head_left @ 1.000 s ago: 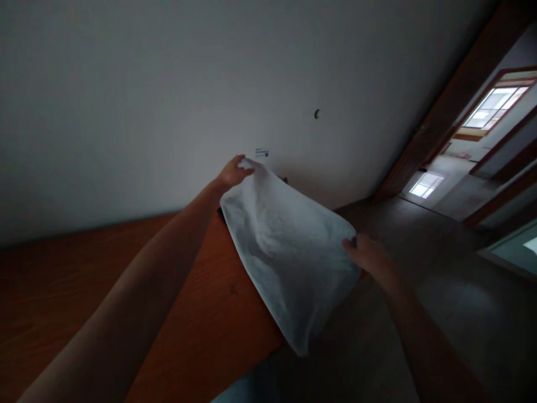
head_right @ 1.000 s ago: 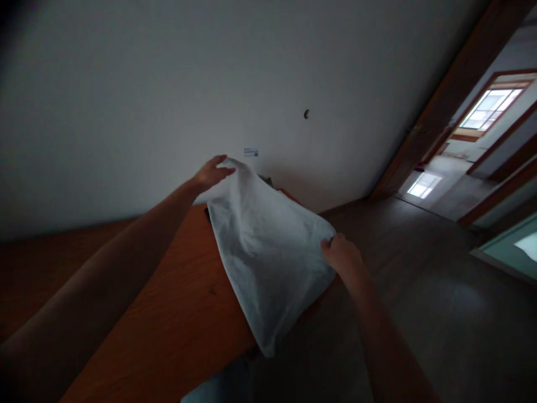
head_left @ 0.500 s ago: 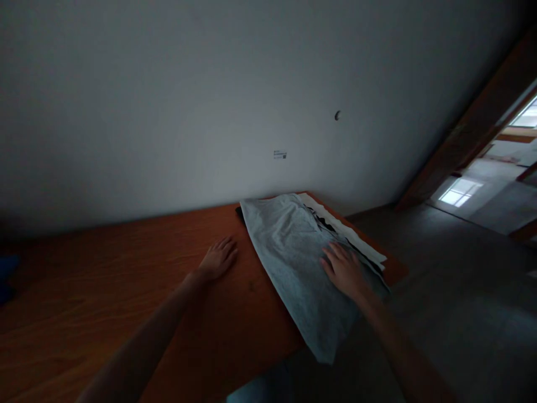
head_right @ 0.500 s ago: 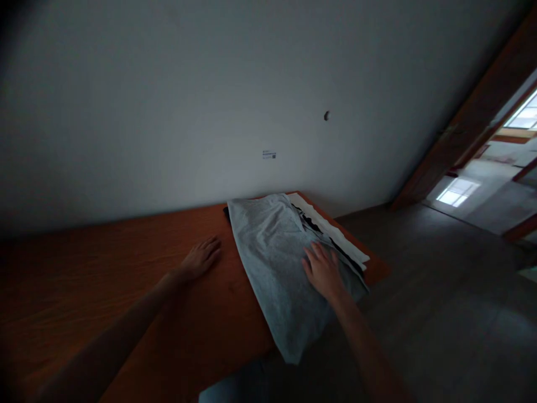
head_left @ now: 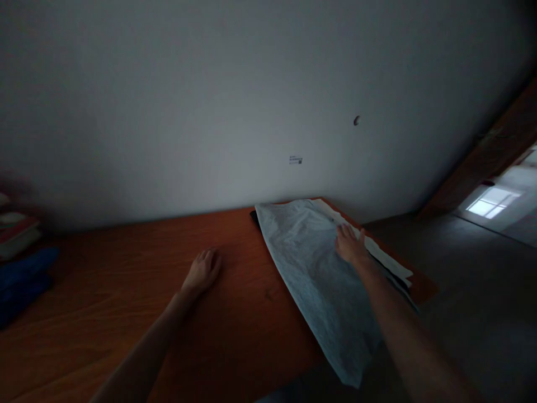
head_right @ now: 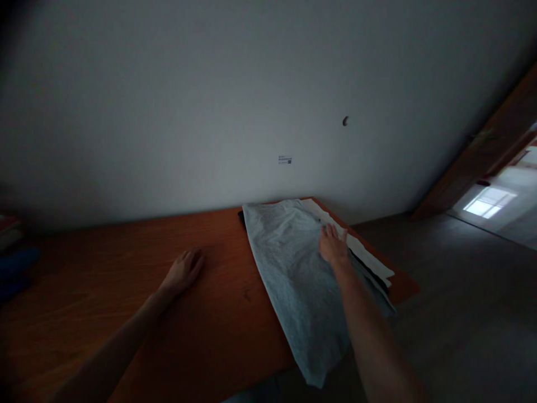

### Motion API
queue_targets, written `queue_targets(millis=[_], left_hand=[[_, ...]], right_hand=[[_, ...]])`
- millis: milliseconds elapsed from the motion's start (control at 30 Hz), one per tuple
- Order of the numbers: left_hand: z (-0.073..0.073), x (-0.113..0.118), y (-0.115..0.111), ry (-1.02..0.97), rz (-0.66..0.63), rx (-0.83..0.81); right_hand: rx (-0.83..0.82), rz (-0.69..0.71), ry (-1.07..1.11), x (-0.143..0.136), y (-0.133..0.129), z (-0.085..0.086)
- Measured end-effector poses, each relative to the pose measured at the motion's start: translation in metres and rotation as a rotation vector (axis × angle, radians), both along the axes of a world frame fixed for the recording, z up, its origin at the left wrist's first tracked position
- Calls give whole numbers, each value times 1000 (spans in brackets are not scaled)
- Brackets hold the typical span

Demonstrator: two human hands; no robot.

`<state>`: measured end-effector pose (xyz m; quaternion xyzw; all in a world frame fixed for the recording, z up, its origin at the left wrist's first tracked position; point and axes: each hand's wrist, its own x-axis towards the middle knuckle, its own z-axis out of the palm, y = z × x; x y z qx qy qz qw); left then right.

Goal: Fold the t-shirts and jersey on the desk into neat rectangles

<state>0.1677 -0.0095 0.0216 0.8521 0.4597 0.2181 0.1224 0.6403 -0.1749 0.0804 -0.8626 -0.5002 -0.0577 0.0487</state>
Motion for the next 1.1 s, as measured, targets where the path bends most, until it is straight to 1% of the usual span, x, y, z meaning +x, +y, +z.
queue_targets(millis=[67, 133, 200, 267, 333, 433, 500, 533, 567, 633, 733, 800, 900, 1100], left_hand=[[1, 2, 0, -44, -2, 3], [3, 1, -2, -134, 13, 5], [4, -2, -6, -222, 34, 1], [4, -7, -10, -273, 66, -4], [2, -13, -13, -289, 116, -6], [-2, -28, -18, -308, 195, -4], [-4, -42, -23, -305, 216, 5], [-4, -51, -26, -298, 213, 12], [-3, -61, -30, -286, 202, 21], [-2, -80, -37, -253, 182, 41], [0, -106, -47, -205, 201, 72], [0, -116, -54, -183, 237, 91], [-2, -124, -62, -166, 284, 103], [-6, -129, -72, -164, 344, 100]], right_hand=[[60, 91, 7, -21, 8, 7], [105, 207, 45, -55, 19, 13], [121, 319, 90, -97, 32, 17], [141, 417, 130, -146, 46, 15], [167, 487, 169, -198, 56, 6], [195, 517, 219, -270, 62, -18], [177, 502, 257, -305, 59, -35], [153, 501, 265, -317, 57, -43], [124, 499, 264, -324, 54, -49], [74, 493, 239, -330, 49, -58], [36, 491, 185, -325, 49, -62], [18, 497, 157, -322, 51, -63], [0, 500, 135, -321, 53, -66], [4, 508, 99, -319, 54, -76]])
